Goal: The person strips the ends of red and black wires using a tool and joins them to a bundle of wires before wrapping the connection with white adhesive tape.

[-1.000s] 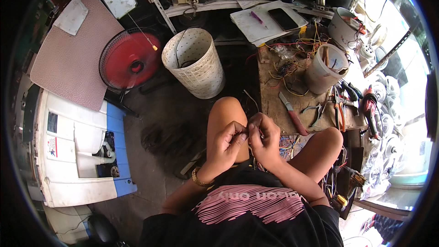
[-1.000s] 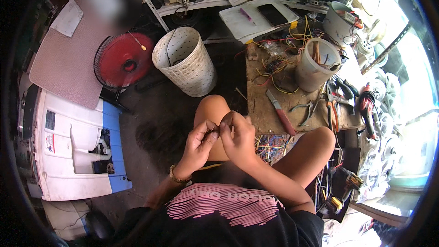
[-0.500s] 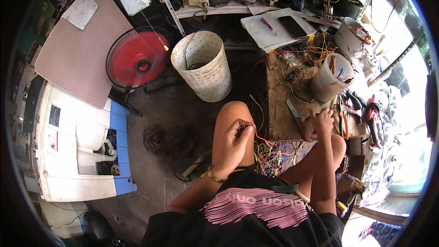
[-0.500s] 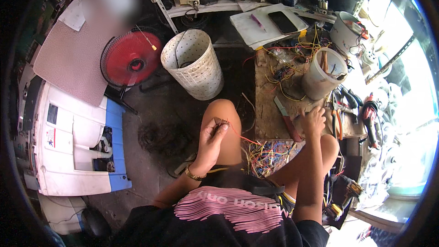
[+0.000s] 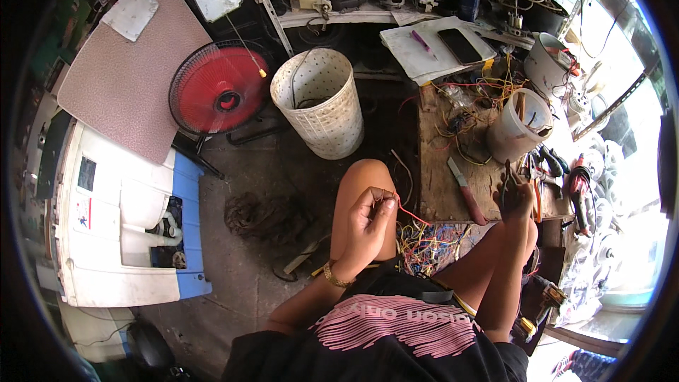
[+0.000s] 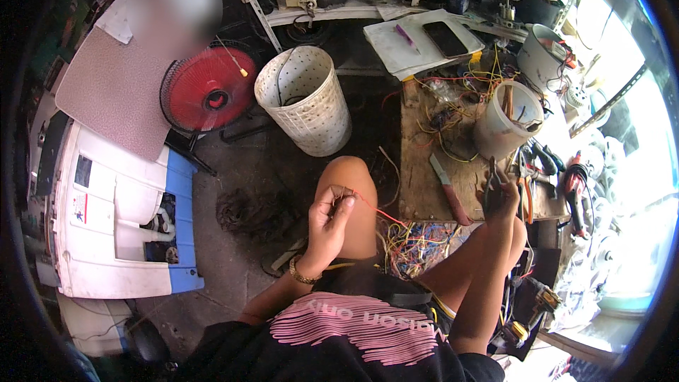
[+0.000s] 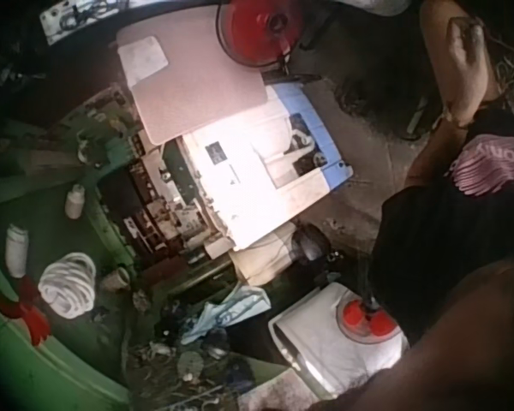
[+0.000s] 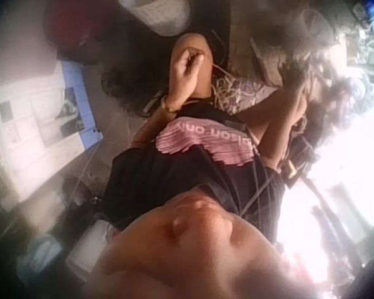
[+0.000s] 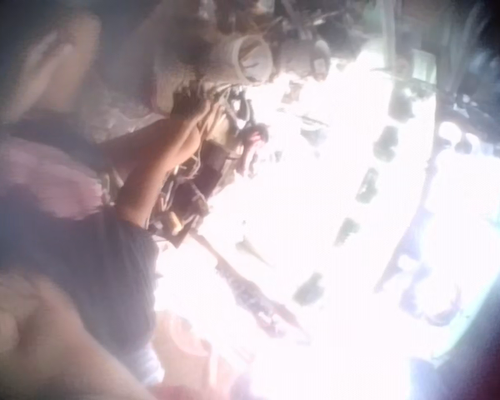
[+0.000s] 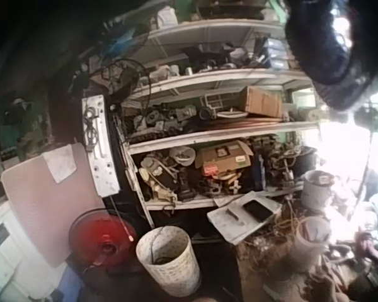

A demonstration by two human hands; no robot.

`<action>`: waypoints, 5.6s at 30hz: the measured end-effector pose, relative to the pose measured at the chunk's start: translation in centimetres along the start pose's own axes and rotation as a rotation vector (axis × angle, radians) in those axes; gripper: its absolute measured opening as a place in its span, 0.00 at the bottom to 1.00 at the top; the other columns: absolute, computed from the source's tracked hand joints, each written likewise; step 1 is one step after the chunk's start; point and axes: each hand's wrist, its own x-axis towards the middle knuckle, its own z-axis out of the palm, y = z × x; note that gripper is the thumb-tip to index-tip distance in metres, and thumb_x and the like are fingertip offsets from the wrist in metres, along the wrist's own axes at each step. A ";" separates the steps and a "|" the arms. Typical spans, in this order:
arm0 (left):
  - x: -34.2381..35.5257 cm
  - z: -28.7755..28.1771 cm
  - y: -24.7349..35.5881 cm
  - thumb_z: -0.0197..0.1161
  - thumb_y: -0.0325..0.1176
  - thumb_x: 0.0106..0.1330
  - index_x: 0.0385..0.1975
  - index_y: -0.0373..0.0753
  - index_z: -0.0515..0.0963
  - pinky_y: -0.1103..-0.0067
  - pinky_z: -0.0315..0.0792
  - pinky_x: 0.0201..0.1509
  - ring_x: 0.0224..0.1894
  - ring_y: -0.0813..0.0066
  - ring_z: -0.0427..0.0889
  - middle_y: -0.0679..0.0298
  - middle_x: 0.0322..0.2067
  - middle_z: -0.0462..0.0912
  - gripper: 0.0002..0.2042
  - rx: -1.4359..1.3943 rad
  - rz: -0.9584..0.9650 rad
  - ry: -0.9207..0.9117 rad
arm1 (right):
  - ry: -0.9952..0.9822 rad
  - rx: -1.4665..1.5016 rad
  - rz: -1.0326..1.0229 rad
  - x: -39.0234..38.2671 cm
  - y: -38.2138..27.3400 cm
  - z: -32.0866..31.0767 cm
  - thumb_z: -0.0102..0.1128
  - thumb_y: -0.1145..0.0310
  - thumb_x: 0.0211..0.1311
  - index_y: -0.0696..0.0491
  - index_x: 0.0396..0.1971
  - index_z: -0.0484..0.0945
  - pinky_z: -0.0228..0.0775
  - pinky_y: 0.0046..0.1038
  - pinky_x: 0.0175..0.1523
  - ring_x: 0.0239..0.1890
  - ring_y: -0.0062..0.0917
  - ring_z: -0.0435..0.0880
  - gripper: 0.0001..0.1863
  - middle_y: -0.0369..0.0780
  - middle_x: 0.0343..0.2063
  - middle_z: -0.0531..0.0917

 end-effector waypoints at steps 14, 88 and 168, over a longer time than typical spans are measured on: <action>0.1 0.1 0.0 0.55 0.26 0.69 0.35 0.31 0.74 0.87 0.68 0.40 0.35 0.87 0.74 0.66 0.32 0.79 0.04 0.124 -0.010 -0.083 | -0.784 -1.659 -0.836 -10.8 1.6 18.9 0.61 0.70 0.49 0.54 0.64 0.62 0.67 0.37 0.50 0.46 0.39 0.74 0.38 0.45 0.49 0.75; -2.3 -1.8 -2.9 0.54 0.32 0.71 0.34 0.35 0.77 0.88 0.56 0.28 0.25 0.92 0.60 0.78 0.22 0.66 0.08 -0.150 -0.384 -0.086 | -0.362 -1.594 -0.482 -2.7 -0.2 11.1 0.55 0.68 0.61 0.58 0.45 0.75 0.71 0.43 0.43 0.41 0.51 0.79 0.14 0.57 0.34 0.80; -4.5 -8.9 3.1 0.55 0.29 0.69 0.31 0.34 0.72 0.84 0.66 0.33 0.28 0.88 0.71 0.68 0.26 0.78 0.06 0.246 -0.244 -0.548 | -0.046 -0.001 -0.141 0.3 0.0 18.9 0.55 0.71 0.66 0.50 0.29 0.69 0.47 0.16 0.17 0.16 0.13 0.61 0.06 0.30 0.19 0.67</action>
